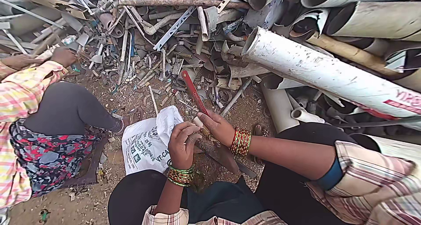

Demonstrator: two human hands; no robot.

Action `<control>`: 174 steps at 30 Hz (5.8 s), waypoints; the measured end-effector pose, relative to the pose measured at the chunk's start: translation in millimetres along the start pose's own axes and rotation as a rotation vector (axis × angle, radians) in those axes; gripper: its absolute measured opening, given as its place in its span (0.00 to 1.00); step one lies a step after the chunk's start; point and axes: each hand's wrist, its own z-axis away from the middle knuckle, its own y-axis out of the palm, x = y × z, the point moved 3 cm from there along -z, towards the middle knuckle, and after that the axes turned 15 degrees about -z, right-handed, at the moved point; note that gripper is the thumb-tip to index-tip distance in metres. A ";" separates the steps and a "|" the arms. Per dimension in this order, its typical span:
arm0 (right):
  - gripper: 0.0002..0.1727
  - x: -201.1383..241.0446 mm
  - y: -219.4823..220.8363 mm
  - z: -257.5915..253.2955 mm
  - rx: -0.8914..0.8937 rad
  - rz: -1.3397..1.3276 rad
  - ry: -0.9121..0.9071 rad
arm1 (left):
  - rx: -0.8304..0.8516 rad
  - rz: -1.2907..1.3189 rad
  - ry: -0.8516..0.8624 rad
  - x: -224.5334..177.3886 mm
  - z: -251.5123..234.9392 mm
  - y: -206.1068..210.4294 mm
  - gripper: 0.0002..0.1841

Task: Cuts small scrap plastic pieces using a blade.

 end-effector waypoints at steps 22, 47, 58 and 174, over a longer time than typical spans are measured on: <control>0.20 -3.5 5.9 -3.4 -0.053 0.191 0.130 | 0.027 -0.344 -0.020 -4.0 6.6 23.4 0.12; 0.21 -5.9 -19.3 -21.4 -0.154 -0.067 0.177 | 0.067 -0.003 -0.224 6.0 12.0 12.7 0.11; 0.19 -2.1 -11.6 -16.9 -0.106 -0.114 0.223 | 0.044 -0.026 -0.306 8.6 10.8 17.9 0.07; 0.26 -19.6 -19.8 -19.4 -0.064 0.590 -0.147 | 0.401 0.039 -0.536 16.6 -5.3 16.2 0.16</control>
